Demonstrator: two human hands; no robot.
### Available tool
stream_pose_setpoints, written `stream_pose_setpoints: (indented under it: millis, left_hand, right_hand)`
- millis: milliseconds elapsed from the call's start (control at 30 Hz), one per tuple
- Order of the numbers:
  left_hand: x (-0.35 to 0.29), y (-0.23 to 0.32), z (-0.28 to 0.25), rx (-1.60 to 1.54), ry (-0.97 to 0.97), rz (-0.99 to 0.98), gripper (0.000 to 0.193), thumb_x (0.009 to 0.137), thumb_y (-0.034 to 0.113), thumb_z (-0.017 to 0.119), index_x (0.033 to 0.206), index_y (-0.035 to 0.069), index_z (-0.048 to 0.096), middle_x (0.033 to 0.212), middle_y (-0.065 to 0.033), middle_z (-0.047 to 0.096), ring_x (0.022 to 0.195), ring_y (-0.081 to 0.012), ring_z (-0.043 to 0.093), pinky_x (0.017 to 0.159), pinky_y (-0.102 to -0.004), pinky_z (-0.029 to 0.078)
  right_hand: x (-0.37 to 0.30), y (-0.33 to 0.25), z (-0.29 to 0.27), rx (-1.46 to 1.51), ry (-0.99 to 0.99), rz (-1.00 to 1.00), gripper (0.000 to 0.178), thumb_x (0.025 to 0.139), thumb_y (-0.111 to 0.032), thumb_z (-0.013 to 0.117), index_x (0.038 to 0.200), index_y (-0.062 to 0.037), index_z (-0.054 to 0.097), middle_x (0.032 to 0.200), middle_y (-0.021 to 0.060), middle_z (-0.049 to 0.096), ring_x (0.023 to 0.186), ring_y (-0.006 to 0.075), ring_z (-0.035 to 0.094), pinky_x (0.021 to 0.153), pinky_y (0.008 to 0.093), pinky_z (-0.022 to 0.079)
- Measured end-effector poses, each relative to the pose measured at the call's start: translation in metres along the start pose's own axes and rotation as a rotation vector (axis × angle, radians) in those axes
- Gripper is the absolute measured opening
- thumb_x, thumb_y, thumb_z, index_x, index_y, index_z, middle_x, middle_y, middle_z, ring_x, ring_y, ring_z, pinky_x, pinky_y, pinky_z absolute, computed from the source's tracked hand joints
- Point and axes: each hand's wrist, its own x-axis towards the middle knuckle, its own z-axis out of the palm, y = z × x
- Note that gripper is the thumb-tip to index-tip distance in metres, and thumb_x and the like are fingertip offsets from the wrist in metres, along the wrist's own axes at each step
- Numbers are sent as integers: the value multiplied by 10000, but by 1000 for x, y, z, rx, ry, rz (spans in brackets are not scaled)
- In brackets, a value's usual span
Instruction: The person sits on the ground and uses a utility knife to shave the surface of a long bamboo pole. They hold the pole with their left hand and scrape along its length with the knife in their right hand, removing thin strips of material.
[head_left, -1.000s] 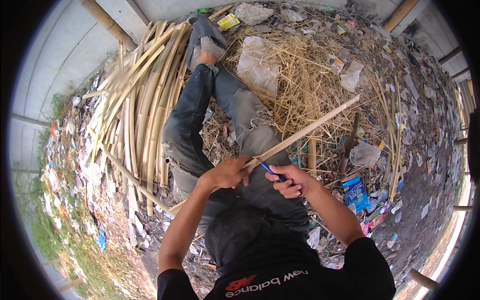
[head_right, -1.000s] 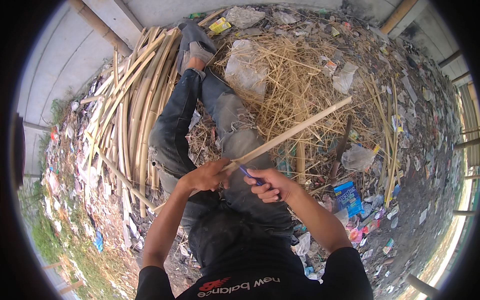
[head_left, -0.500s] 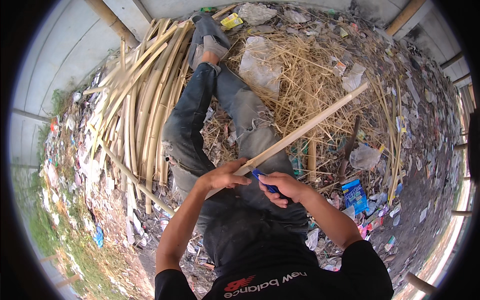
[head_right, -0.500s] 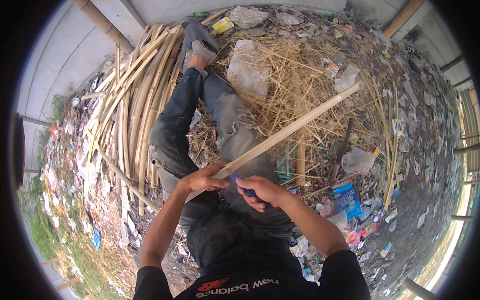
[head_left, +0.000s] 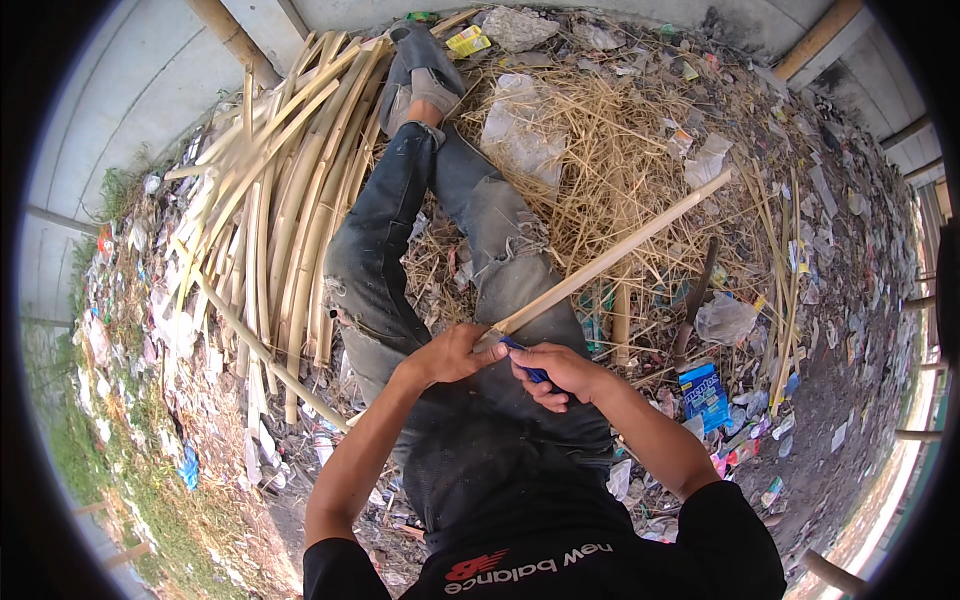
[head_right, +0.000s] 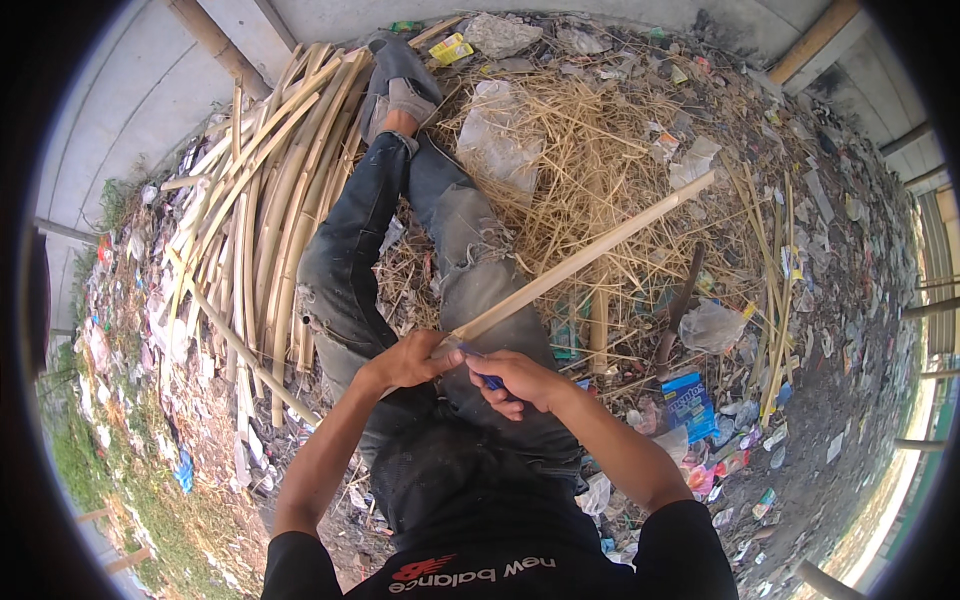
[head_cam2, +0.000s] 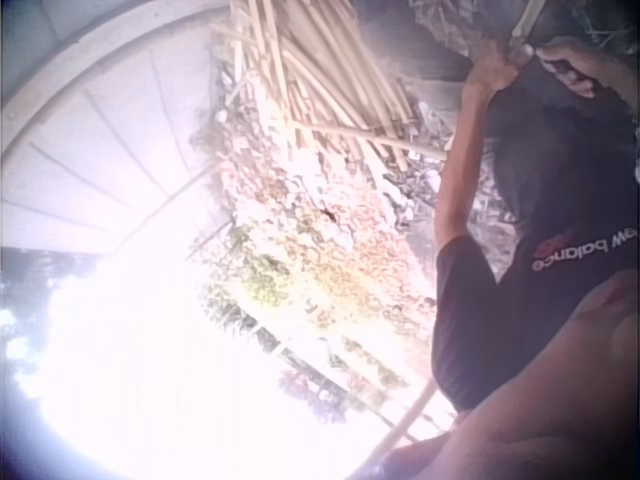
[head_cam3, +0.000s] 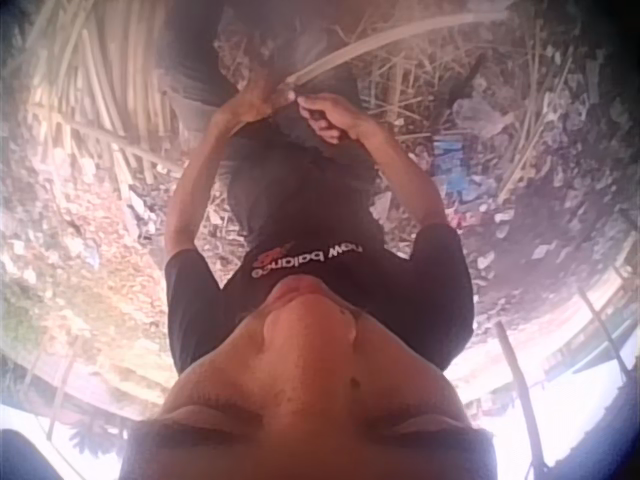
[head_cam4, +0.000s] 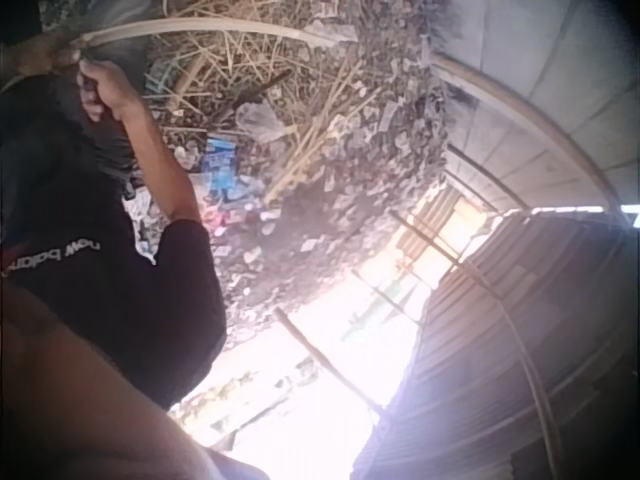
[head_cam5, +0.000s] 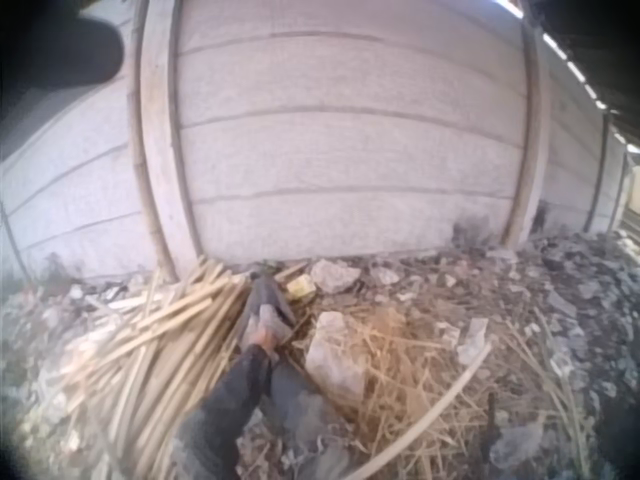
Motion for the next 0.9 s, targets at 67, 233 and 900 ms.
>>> stream_pose_setpoints:
  millis: [67, 233, 900]
  left_hand:
    - [0, -4, 3, -37, 7, 0, 722, 1015, 627, 591, 1152, -72, 706, 877, -241, 708, 849, -335, 683, 779, -451, 507]
    - [2, -20, 14, -29, 64, 48, 704, 1029, 614, 577, 1104, -74, 704, 891, -247, 706, 831, -327, 661, 754, -456, 493]
    - [9, -12, 21, 37, 104, -59, 612, 1092, 507, 506, 1020, -67, 707, 844, -276, 685, 832, -401, 690, 758, -473, 515]
  right_hand:
    - [1, 0, -1, 15, -11, 12, 494, 1081, -549, 535, 887, -95, 519, 621, -34, 412, 402, 78, 395, 387, 284, 360]
    - [2, -4, 1, 2, 2, 54, 499, 1076, -558, 544, 874, -102, 515, 619, -37, 416, 398, 72, 390, 390, 281, 353]
    - [43, 44, 57, 272, 438, -348, 484, 1102, -539, 488, 906, -96, 484, 614, -7, 446, 415, 122, 454, 392, 321, 444]
